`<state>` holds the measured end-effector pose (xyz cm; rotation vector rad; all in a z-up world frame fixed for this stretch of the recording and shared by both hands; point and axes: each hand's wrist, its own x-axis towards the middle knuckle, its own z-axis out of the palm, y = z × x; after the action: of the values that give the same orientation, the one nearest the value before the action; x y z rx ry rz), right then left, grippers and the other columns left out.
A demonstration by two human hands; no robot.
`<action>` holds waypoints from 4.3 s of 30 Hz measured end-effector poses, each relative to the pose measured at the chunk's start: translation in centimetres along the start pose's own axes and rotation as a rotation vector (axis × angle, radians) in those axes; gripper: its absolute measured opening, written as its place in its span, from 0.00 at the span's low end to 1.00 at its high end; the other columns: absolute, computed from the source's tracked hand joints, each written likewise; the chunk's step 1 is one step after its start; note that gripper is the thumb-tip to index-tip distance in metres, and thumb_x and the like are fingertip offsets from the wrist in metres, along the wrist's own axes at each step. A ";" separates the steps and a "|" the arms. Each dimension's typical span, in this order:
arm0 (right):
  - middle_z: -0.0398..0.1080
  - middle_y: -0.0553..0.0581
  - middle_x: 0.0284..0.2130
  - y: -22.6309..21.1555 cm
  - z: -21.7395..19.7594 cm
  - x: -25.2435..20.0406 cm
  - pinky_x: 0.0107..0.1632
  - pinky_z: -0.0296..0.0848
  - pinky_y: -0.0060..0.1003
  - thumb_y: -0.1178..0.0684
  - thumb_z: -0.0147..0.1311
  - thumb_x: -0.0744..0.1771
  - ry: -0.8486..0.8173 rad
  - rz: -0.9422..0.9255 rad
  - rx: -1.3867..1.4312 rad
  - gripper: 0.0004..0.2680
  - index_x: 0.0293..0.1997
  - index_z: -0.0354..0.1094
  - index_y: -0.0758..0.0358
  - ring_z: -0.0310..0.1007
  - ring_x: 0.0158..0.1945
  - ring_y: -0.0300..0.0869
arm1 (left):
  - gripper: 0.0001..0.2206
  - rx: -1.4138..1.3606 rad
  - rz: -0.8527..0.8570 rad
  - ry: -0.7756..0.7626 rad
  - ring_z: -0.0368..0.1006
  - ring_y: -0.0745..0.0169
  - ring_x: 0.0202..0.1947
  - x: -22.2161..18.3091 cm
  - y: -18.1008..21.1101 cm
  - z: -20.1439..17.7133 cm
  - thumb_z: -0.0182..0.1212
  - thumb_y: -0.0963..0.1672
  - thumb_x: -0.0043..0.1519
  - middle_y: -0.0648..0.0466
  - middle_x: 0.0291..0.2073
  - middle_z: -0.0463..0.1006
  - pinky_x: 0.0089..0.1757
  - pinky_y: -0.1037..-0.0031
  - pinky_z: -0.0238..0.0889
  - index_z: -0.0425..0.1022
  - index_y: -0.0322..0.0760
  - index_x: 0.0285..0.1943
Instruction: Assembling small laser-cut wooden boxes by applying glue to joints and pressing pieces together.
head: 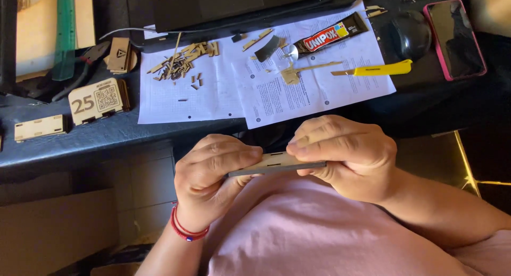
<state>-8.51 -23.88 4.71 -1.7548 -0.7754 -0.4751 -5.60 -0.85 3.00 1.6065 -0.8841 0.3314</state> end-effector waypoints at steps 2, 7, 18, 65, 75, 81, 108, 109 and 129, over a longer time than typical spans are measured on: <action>0.75 0.64 0.36 0.2 0.0 0.0 0.43 0.86 0.40 0.60 0.62 0.63 0.000 -0.028 0.024 0.09 0.43 0.68 0.67 0.80 0.37 0.51 | 0.06 -0.005 0.025 0.004 0.80 0.56 0.36 0.0 0.0 0.2 0.61 0.43 0.62 0.50 0.38 0.82 0.42 0.71 0.74 0.77 0.34 0.43; 0.75 0.64 0.37 0.9 0.1 -0.4 0.43 0.88 0.43 0.62 0.62 0.63 0.008 -0.093 0.107 0.08 0.43 0.68 0.67 0.80 0.37 0.50 | 0.06 -0.030 0.051 0.009 0.81 0.56 0.35 -0.1 -0.1 0.5 0.61 0.42 0.62 0.49 0.38 0.82 0.41 0.71 0.76 0.77 0.34 0.43; 0.75 0.62 0.37 1.6 0.5 -0.9 0.43 0.86 0.41 0.59 0.59 0.64 0.033 -0.076 0.146 0.07 0.44 0.68 0.66 0.80 0.36 0.47 | 0.07 0.001 0.067 0.021 0.80 0.55 0.34 -0.4 -0.4 0.6 0.60 0.43 0.62 0.50 0.38 0.82 0.40 0.71 0.75 0.77 0.34 0.42; 0.73 0.61 0.28 -0.5 0.9 0.7 0.40 0.82 0.41 0.57 0.57 0.62 -0.103 -0.080 -0.026 0.05 0.34 0.70 0.69 0.76 0.32 0.49 | 0.14 0.057 0.154 -0.112 0.76 0.56 0.35 -0.3 0.8 0.4 0.46 0.45 0.70 0.50 0.41 0.82 0.40 0.66 0.68 0.77 0.31 0.47; 0.75 0.58 0.33 2.8 1.6 -2.6 0.53 0.80 0.48 0.55 0.62 0.62 -0.045 0.102 0.345 0.08 0.41 0.69 0.59 0.81 0.42 0.50 | 0.07 -0.204 0.021 0.045 0.80 0.60 0.35 -1.3 0.3 2.2 0.66 0.45 0.61 0.55 0.38 0.81 0.44 0.70 0.71 0.76 0.38 0.42; 0.73 0.56 0.30 2.6 2.1 -1.4 0.46 0.73 0.43 0.56 0.58 0.65 -0.186 0.373 0.654 0.03 0.37 0.71 0.62 0.72 0.35 0.45 | 0.22 -0.353 -0.106 -0.087 0.74 0.59 0.35 -0.3 0.9 2.1 0.72 0.49 0.54 0.56 0.36 0.77 0.46 0.70 0.69 0.73 0.41 0.54; 0.64 0.53 0.24 3.2 3.0 -2.6 0.37 0.60 0.36 0.48 0.66 0.63 -0.142 0.784 1.223 0.11 0.28 0.66 0.62 0.62 0.30 0.42 | 0.29 -0.288 -0.301 -0.194 0.75 0.61 0.55 -0.2 0.1 2.2 0.71 0.52 0.51 0.53 0.51 0.77 0.60 0.70 0.69 0.71 0.42 0.62; 0.64 0.53 0.24 3.5 2.9 -3.6 0.37 0.60 0.36 0.48 0.66 0.63 -0.143 0.782 1.221 0.11 0.28 0.66 0.62 0.62 0.30 0.42 | 0.29 -0.288 -0.299 -0.195 0.75 0.61 0.55 0.0 0.1 2.4 0.71 0.52 0.51 0.53 0.51 0.77 0.60 0.70 0.69 0.71 0.42 0.62; 0.51 0.71 0.67 1.7 -0.8 -0.5 0.78 0.54 0.59 0.40 0.79 0.56 -0.494 0.045 -0.347 0.47 0.69 0.39 0.77 0.48 0.75 0.63 | 0.15 -0.686 -0.858 -0.015 0.69 0.75 0.30 0.4 0.9 2.9 0.70 0.43 0.54 0.53 0.32 0.79 0.33 0.83 0.68 0.76 0.30 0.47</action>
<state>-7.57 -25.04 3.46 -2.2508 -1.0386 -0.1450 -6.74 -3.69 3.17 1.1883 -0.2013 -0.5388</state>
